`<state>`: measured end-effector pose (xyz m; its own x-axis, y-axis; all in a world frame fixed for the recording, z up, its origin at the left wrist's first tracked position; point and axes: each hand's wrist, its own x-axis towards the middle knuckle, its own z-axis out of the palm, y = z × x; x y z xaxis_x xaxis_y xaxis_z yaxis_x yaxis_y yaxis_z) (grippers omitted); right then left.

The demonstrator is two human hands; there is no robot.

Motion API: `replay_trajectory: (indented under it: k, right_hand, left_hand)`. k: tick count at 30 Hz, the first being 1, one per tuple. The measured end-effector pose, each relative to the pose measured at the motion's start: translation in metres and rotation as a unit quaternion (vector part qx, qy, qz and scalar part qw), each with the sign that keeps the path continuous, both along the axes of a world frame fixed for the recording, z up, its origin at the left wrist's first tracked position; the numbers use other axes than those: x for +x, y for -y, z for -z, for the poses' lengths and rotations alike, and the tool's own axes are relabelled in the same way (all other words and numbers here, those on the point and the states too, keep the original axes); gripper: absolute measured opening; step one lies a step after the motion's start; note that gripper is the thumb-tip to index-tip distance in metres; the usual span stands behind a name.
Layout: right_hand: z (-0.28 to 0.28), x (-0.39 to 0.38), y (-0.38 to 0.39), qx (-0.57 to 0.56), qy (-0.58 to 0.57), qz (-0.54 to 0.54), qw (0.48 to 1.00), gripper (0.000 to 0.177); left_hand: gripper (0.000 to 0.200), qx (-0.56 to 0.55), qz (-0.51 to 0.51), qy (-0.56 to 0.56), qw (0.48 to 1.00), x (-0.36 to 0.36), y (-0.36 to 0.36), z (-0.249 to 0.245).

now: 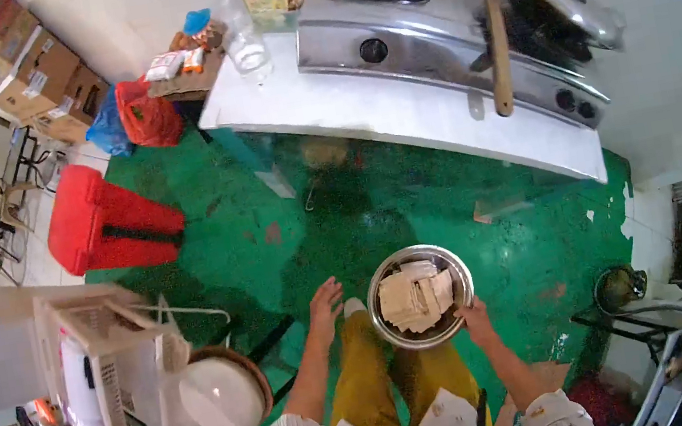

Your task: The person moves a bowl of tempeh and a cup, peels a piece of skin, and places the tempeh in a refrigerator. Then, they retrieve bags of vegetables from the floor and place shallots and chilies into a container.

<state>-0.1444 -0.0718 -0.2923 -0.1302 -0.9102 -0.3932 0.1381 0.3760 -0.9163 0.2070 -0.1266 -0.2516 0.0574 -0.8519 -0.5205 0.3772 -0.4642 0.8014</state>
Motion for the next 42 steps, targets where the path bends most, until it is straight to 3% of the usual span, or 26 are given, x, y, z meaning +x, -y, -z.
replay_trajectory:
  k: [2, 3, 5, 8, 9, 10, 12, 13, 14, 15, 16, 18, 19, 21, 22, 24, 25, 26, 27, 30, 31, 34, 37, 38, 40, 42]
  right_hand:
    - [0.072, 0.000, 0.005, 0.022, 0.020, 0.009, 1.000, 0.037]
    - [0.156, 0.029, -0.042, 0.040, 0.054, 0.007, 0.998, 0.037]
    - [0.257, 0.017, -0.079, 0.008, 0.044, 0.002, 0.999, 0.038]
    - [0.337, 0.005, -0.147, -0.084, 0.119, 0.025, 0.989, 0.041]
    - [0.381, -0.011, -0.180, 0.031, 0.171, 0.069, 0.982, 0.048]
    - [0.408, 0.015, -0.155, -0.096, 0.066, 0.035, 0.993, 0.048]
    - [0.486, 0.056, -0.113, -0.338, -0.184, 0.041, 0.922, 0.050]
    - [0.477, 0.049, -0.102, -0.348, -0.186, 0.041, 0.918, 0.050]
    - [0.452, 0.046, -0.104, -0.153, -0.037, 0.008, 0.987, 0.051]
    - [0.443, 0.043, -0.104, 0.051, 0.114, -0.028, 0.992, 0.051]
    - [0.451, 0.041, -0.100, 0.043, 0.118, -0.029, 0.992, 0.051]
    - [0.397, 0.058, -0.017, -0.159, 0.223, -0.120, 0.954, 0.049]
    - [0.386, 0.065, 0.009, -0.168, 0.224, -0.124, 0.952, 0.049]
    - [0.371, 0.070, 0.037, -0.065, 0.152, -0.082, 0.983, 0.045]
    - [0.403, 0.065, 0.052, -0.070, 0.152, -0.084, 0.982, 0.045]
    - [0.493, 0.062, 0.113, -0.183, -0.202, -0.104, 0.956, 0.043]
    - [0.455, 0.055, 0.108, -0.259, -0.162, -0.204, 0.930, 0.032]
    - [0.433, 0.056, 0.108, -0.257, -0.064, -0.194, 0.945, 0.030]
    - [0.409, 0.065, 0.113, -0.223, 0.083, -0.153, 0.959, 0.027]
    - [0.323, 0.111, 0.124, -0.141, 0.369, 0.008, 0.919, 0.023]
    - [0.306, 0.176, 0.173, -0.124, 0.409, 0.047, 0.903, 0.022]
    - [0.402, 0.202, 0.278, -0.237, 0.466, -0.125, 0.843, 0.019]
    - [0.385, 0.212, 0.289, -0.270, 0.436, -0.155, 0.844, 0.022]
    - [0.389, 0.217, 0.297, -0.258, 0.396, -0.131, 0.872, 0.022]
    - [0.378, 0.228, 0.300, -0.234, 0.248, -0.086, 0.936, 0.023]
    - [0.365, 0.232, 0.296, -0.245, 0.000, -0.096, 0.965, 0.025]
  left_hand:
    - [0.053, -0.019, 0.020, 0.007, 1.000, -0.002, 0.021, 0.075]
    - [0.055, 0.005, 0.026, 0.028, 0.999, 0.029, -0.021, 0.130]
    - [0.058, -0.017, 0.033, 0.013, 0.999, 0.015, -0.027, 0.193]
    - [0.065, -0.023, -0.016, -0.028, 0.999, -0.047, -0.063, 0.270]
    - [0.069, -0.003, -0.055, -0.053, 0.997, -0.070, -0.090, 0.295]
    - [0.069, 0.029, -0.081, -0.053, 0.995, 0.004, -0.022, 0.243]
    - [0.069, -0.150, 0.087, 0.063, 0.983, 0.011, -0.006, 0.327]
    - [0.069, -0.161, 0.085, 0.061, 0.981, -0.005, 0.003, 0.311]
    - [0.065, -0.132, 0.021, -0.063, 0.989, -0.030, -0.001, 0.270]
    - [0.062, -0.100, -0.041, -0.186, 0.977, -0.048, -0.009, 0.255]
    - [0.062, -0.107, -0.039, -0.182, 0.977, -0.055, -0.016, 0.278]
    - [0.045, -0.342, 0.123, -0.123, 0.924, -0.031, 0.032, 0.261]
    - [0.045, -0.351, 0.123, -0.118, 0.921, -0.032, 0.032, 0.259]
    - [0.032, -0.230, 0.131, -0.043, 0.963, -0.049, -0.005, 0.245]
    - [0.032, -0.234, 0.130, -0.042, 0.963, -0.055, -0.028, 0.245]
    - [0.035, -0.236, 0.220, 0.176, 0.930, -0.057, -0.060, 0.250]
    - [0.035, -0.237, 0.216, 0.176, 0.931, -0.067, -0.082, 0.241]
    - [0.038, -0.177, 0.149, 0.002, 0.973, -0.080, -0.107, 0.231]
    - [0.041, -0.109, 0.072, -0.174, 0.976, -0.092, -0.125, 0.225]
    - [0.047, -0.093, 0.044, -0.176, 0.979, -0.125, -0.167, 0.217]
    - [0.047, -0.086, 0.028, -0.183, 0.979, -0.059, -0.109, 0.203]
    - [0.049, -0.094, 0.030, -0.273, 0.957, -0.027, -0.073, 0.188]
    - [0.050, -0.063, 0.017, -0.260, 0.963, -0.030, -0.052, 0.149]
    - [0.049, -0.063, 0.013, -0.273, 0.960, -0.029, -0.047, 0.151]
    - [0.048, -0.060, 0.006, -0.289, 0.955, -0.029, -0.047, 0.150]
    - [0.046, -0.060, 0.013, -0.304, 0.951, -0.029, -0.047, 0.149]
